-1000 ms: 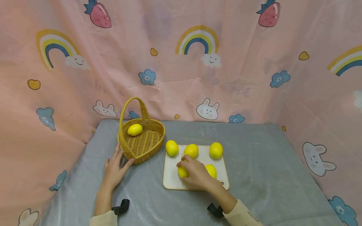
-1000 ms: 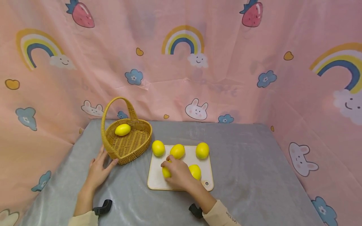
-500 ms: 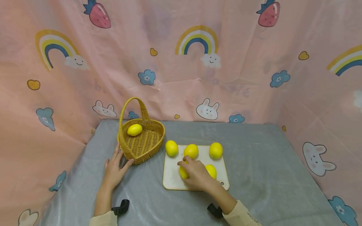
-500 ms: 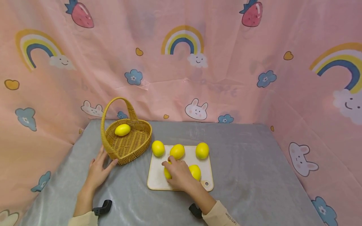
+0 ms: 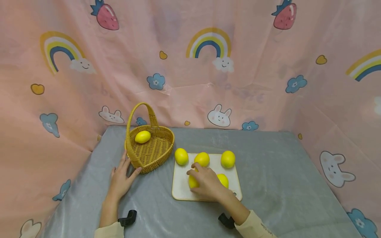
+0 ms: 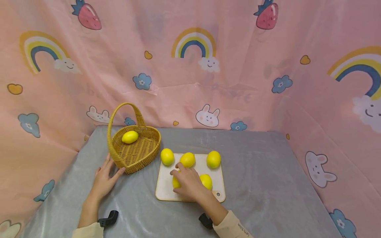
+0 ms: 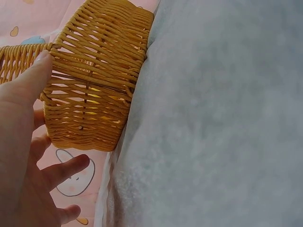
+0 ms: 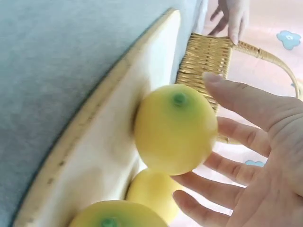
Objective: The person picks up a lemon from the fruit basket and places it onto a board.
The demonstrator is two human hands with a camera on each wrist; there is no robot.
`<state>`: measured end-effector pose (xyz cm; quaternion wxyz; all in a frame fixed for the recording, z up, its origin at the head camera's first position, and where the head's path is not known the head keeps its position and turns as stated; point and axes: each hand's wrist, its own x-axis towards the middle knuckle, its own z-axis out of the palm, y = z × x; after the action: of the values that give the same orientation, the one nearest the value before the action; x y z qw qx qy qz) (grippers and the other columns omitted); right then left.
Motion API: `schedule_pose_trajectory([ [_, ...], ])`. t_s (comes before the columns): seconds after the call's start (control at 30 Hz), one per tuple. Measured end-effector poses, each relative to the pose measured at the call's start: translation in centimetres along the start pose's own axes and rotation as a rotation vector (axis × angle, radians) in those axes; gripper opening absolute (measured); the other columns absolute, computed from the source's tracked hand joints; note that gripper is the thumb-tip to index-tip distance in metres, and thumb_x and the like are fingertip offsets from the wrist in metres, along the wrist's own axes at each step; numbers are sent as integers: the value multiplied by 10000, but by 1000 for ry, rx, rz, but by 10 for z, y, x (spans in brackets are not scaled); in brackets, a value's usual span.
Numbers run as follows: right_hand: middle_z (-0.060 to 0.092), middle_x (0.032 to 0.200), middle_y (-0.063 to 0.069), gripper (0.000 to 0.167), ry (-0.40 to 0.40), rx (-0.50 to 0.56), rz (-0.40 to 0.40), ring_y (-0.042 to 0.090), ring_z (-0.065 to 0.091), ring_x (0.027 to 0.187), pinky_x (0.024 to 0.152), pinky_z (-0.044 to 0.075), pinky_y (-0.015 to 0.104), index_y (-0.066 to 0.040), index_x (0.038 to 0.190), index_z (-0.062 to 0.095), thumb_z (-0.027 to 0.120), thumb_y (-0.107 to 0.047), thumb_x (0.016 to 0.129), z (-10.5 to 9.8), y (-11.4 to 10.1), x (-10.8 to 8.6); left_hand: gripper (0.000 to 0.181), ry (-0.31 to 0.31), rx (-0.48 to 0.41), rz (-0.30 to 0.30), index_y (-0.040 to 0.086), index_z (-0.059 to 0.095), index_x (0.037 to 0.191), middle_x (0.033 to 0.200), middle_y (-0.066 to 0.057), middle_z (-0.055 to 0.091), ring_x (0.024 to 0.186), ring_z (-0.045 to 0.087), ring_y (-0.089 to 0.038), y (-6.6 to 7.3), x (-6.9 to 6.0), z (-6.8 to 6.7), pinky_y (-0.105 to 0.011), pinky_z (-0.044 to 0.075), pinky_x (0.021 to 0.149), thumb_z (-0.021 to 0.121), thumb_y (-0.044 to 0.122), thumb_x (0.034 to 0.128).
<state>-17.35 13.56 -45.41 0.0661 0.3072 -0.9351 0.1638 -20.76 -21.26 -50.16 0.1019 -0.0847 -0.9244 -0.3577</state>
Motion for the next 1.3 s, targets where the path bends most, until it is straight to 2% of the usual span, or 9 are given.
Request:
schedule_pose_trajectory([
  [0.1,578,1218,92,470,-1,47,-12,186,601,786,656,496,309,-95,1156,693,890,-221,748,-4,-1,5,667,-1,-3,-3,147,387,1543,1676,-49,50,1428,296,-465,1,0,-1,-779,73,1045,613,432,984],
  [0.2,577,1254,82,480,-18,91,-8,180,601,796,657,500,293,-86,1194,679,874,-232,780,-11,-3,13,666,2,-5,-2,160,384,1546,1675,-54,55,1426,299,-467,0,0,-1,-780,74,1043,613,433,983],
  [0.43,574,1307,126,465,-29,140,13,295,636,996,837,537,430,-76,1246,667,826,-238,840,-30,-9,35,671,1,-1,-2,202,373,1555,1676,-29,43,1450,269,-435,-1,0,-1,-779,75,1044,615,446,979],
  [0.53,571,1311,116,440,-35,158,8,283,644,1011,857,535,415,-89,1265,660,794,-238,873,-35,-10,45,673,-2,2,-5,207,374,1555,1676,-21,42,1453,268,-427,-2,0,0,-778,76,1045,613,456,978],
  [0.8,580,1273,82,406,-35,225,-36,223,626,1057,828,535,354,-87,1294,627,739,-208,924,-48,-16,78,684,-8,6,-12,201,370,1556,1676,-23,43,1463,253,-411,-1,1,1,-773,73,1052,611,470,975],
  [1.07,593,1248,59,384,-47,208,-45,166,627,943,758,516,314,-107,1294,634,721,-226,940,-51,-25,109,660,21,2,17,182,396,1542,1676,-30,66,1449,278,-425,0,0,2,-782,84,1041,626,432,975],
  [1.3,577,1283,105,372,-97,236,-22,248,627,1015,773,508,350,-89,1308,629,690,-205,961,-46,-31,133,656,13,-1,10,188,389,1546,1676,-22,58,1455,265,-419,0,1,1,-780,83,1041,620,428,981],
])
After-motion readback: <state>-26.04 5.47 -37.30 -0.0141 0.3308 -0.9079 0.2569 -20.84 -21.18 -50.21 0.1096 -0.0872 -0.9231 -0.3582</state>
